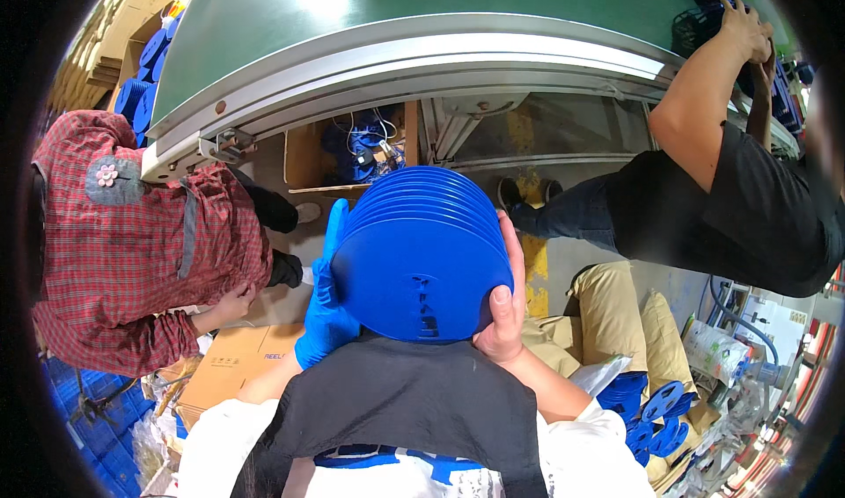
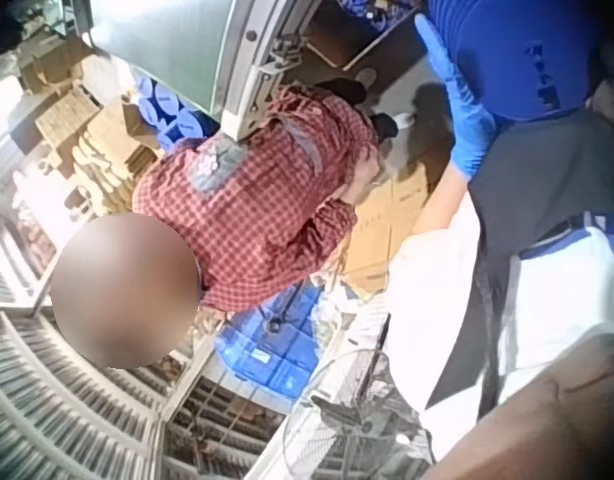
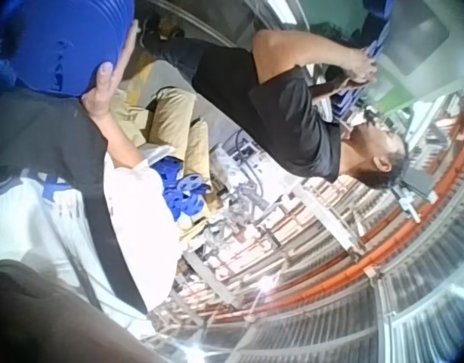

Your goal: The person picks up stacks of blue circular plastic parts from a conveyor belt and places them onto a table. They handle the parts by hand, stacking them into piles while other workers are visible nearby.

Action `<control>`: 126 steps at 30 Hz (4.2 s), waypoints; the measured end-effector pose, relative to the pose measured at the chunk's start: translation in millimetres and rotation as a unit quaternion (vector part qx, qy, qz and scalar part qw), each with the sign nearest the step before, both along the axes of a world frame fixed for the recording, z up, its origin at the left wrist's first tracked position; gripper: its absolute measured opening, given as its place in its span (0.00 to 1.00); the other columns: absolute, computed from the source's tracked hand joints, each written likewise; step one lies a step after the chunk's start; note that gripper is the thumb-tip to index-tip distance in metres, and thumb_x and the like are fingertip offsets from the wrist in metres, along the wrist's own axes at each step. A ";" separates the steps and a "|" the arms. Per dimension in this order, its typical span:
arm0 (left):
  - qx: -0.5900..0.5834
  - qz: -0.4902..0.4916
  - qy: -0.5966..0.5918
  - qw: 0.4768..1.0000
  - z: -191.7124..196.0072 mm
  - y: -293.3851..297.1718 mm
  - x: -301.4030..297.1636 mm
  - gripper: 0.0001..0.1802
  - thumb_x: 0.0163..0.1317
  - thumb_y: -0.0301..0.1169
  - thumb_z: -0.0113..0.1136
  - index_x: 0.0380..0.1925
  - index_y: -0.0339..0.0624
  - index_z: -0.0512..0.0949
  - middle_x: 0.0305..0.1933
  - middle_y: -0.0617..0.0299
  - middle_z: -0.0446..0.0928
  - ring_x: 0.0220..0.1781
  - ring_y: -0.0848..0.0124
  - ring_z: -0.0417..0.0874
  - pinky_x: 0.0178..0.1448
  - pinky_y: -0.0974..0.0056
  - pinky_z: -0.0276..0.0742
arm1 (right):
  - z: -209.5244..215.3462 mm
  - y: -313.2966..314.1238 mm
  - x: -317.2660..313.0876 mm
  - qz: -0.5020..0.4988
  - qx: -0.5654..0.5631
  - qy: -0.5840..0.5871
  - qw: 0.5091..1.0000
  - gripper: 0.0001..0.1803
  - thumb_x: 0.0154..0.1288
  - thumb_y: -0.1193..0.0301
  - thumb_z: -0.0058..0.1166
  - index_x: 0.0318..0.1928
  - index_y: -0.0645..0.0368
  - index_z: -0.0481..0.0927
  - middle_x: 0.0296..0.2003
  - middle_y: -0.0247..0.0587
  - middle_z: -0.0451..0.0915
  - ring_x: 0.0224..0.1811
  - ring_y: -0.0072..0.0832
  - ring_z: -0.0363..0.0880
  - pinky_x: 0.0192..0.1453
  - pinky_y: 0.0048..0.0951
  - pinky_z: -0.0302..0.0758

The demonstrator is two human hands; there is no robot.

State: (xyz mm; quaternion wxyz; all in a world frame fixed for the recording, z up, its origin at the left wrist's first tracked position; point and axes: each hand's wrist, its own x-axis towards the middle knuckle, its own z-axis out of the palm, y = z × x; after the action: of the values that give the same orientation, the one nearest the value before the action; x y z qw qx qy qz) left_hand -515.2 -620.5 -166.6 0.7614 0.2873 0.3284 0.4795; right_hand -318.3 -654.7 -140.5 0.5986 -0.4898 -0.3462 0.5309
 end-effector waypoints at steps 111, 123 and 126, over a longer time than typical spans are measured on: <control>0.411 -0.022 0.007 0.912 107.9 386.8 80.9 0.51 0.67 0.65 0.44 0.77 0.43 0.42 0.77 0.52 0.52 0.76 0.61 0.58 0.78 0.56 0.52 | 133.5 319.9 78.0 0.019 0.126 -0.051 0.990 0.64 0.34 0.71 0.56 0.78 0.47 0.43 0.74 0.49 0.50 0.75 0.43 0.53 0.77 0.39 0.52; 0.384 -0.025 -0.064 0.921 155.3 363.1 63.6 0.40 0.74 0.51 0.42 0.77 0.45 0.44 0.76 0.53 0.56 0.74 0.61 0.62 0.78 0.56 0.55 | 163.7 304.0 53.9 0.012 0.162 0.023 0.986 0.60 0.39 0.79 0.51 0.78 0.47 0.44 0.69 0.47 0.60 0.68 0.38 0.64 0.69 0.31 0.63; 0.385 -0.040 -0.076 0.919 173.7 348.2 56.1 0.40 0.74 0.51 0.42 0.77 0.45 0.44 0.76 0.54 0.55 0.75 0.61 0.61 0.78 0.56 0.54 | 179.3 285.0 43.7 -0.004 0.174 0.014 0.985 0.61 0.39 0.79 0.51 0.79 0.47 0.43 0.69 0.46 0.60 0.68 0.38 0.64 0.68 0.31 0.64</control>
State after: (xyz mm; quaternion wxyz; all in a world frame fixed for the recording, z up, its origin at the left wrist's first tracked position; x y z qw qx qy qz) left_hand -459.1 -272.3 7.1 0.6333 0.5334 0.0477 0.5588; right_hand -274.6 -369.7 38.8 0.6815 -0.3722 -0.4229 0.4672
